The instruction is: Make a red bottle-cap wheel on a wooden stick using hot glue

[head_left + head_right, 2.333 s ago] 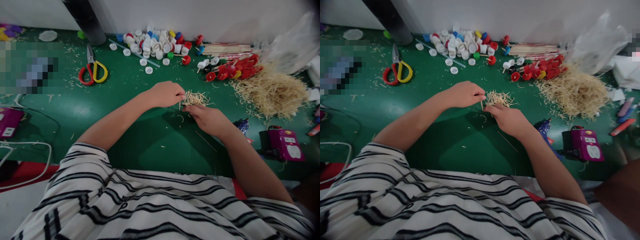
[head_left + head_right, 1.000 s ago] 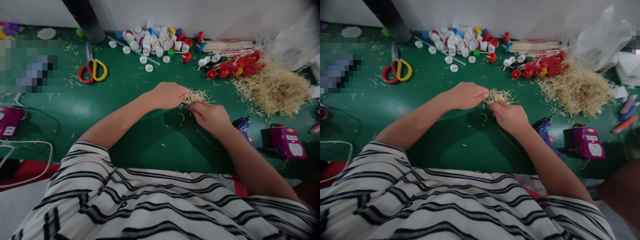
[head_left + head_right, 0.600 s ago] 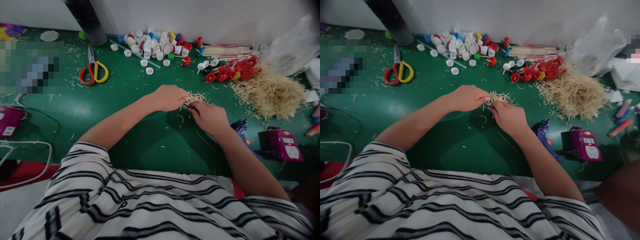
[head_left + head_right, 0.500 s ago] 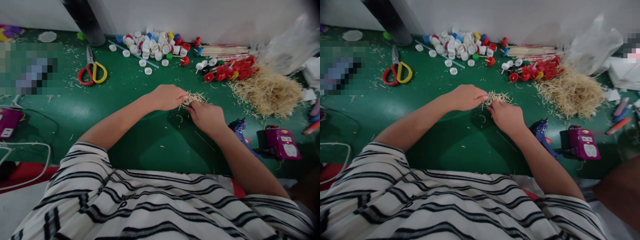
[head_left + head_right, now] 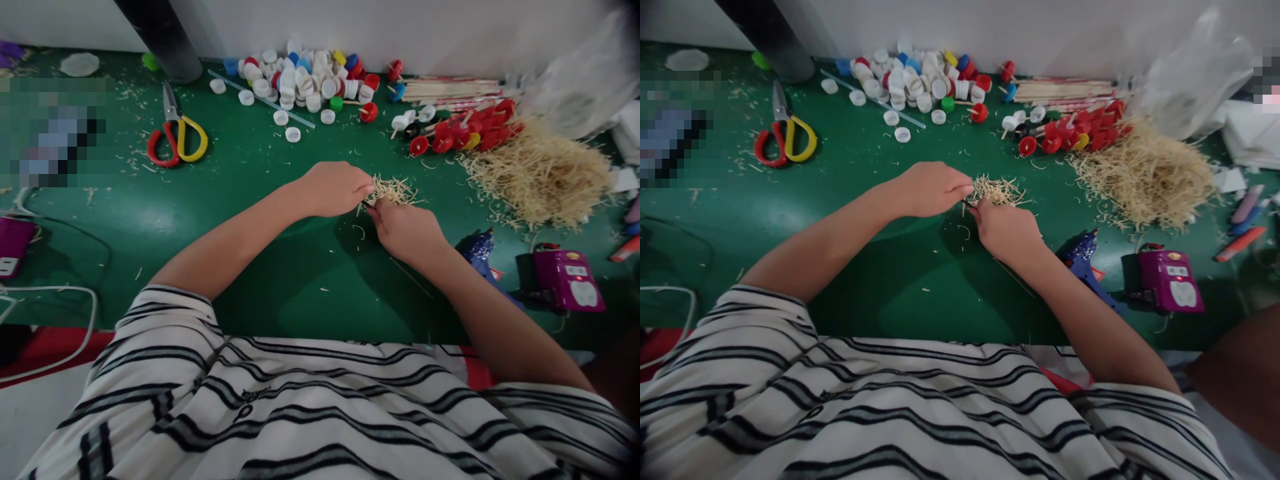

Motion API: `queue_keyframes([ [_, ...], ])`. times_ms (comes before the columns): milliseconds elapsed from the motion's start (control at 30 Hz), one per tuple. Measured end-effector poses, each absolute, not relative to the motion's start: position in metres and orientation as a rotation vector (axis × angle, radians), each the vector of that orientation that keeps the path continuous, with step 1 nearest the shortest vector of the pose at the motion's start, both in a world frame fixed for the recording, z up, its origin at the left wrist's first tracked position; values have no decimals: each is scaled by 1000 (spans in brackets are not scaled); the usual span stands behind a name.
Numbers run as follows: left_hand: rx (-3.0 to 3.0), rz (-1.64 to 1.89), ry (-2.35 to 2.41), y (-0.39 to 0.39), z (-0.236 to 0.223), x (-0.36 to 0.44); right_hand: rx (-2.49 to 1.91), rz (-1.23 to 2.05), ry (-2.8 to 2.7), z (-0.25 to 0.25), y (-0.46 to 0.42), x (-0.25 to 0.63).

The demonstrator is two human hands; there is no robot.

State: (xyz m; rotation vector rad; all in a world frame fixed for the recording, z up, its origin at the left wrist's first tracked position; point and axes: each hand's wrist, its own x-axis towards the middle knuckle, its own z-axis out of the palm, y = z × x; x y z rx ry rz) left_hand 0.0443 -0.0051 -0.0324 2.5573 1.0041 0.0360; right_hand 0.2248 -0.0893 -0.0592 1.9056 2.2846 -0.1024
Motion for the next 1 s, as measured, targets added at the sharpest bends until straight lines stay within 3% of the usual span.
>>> queue_keyframes([
  [1000, 2574, 46, 1055, -5, -37, 42, 1913, -103, 2204, -59, -93, 215],
])
